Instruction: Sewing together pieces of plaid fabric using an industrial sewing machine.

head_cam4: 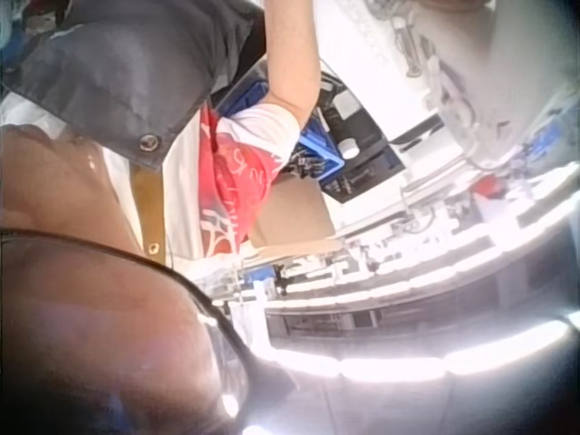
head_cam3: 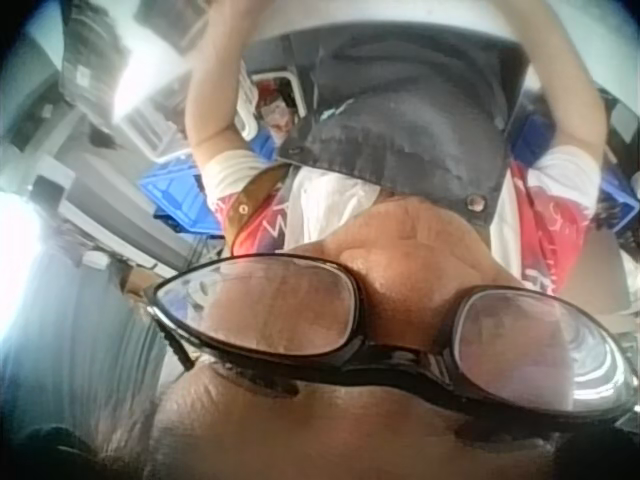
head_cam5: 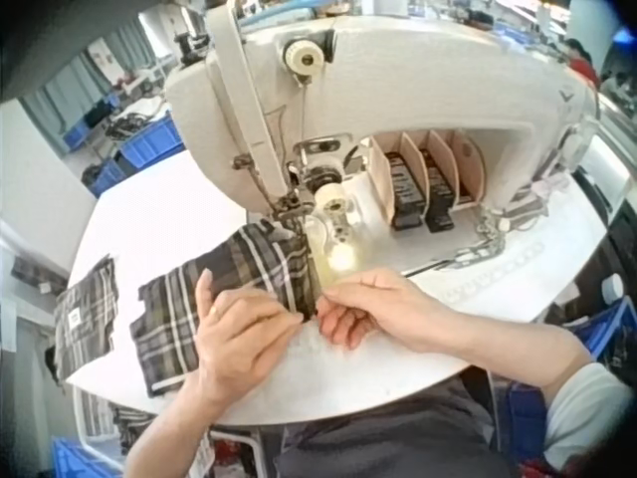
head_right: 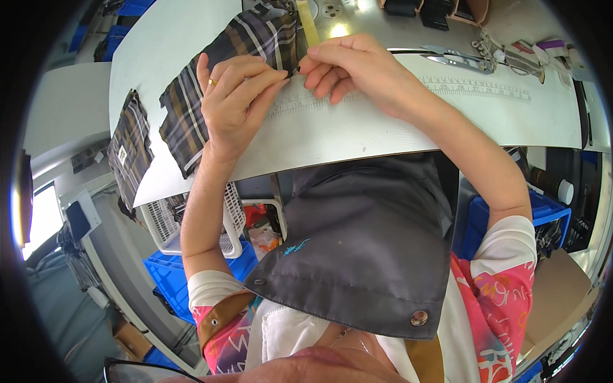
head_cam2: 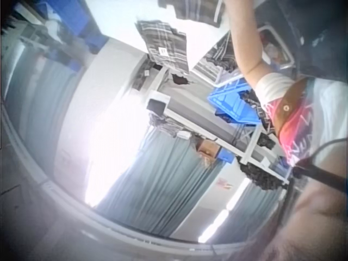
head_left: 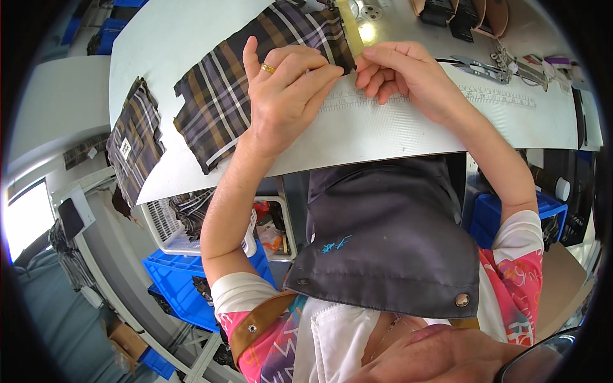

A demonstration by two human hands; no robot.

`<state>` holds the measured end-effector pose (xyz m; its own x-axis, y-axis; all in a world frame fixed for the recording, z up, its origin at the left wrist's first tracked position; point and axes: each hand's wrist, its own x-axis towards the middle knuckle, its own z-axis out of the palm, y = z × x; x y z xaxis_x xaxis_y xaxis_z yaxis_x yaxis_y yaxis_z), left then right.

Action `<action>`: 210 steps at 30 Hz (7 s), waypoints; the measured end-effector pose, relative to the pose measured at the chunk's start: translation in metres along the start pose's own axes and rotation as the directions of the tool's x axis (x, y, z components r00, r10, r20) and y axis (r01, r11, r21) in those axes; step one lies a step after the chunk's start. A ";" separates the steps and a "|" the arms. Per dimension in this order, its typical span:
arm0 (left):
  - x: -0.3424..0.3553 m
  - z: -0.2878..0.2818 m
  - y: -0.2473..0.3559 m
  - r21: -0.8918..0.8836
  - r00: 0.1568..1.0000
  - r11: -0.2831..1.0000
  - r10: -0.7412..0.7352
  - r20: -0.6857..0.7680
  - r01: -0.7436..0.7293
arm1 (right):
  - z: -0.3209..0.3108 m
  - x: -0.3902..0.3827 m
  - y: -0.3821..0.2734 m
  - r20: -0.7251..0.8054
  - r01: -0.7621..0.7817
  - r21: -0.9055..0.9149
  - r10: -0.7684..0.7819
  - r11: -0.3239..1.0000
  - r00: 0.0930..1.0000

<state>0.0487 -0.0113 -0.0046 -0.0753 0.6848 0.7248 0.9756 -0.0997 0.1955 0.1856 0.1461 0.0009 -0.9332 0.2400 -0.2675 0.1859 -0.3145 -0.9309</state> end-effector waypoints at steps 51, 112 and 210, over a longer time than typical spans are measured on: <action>0.001 -0.001 0.002 -0.300 0.852 0.808 -0.418 0.315 0.507 | -0.002 0.019 0.008 0.216 0.584 -0.698 -0.655 0.415 0.724; 0.011 0.027 -0.047 -0.167 0.982 0.984 0.097 0.160 -0.070 | -0.051 0.050 -0.009 0.550 0.559 -0.815 -0.507 -0.152 0.664; -0.067 -0.052 0.062 0.045 0.779 0.795 -0.603 0.172 0.605 | -0.004 -0.017 0.025 0.294 0.486 -0.846 -0.570 0.219 0.767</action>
<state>0.1034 -0.1004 -0.0066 -0.6113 0.7179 0.3332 0.7392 0.3674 0.5645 0.2076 0.1378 -0.0186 -0.9125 0.0932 0.3983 -0.1533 0.8249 -0.5441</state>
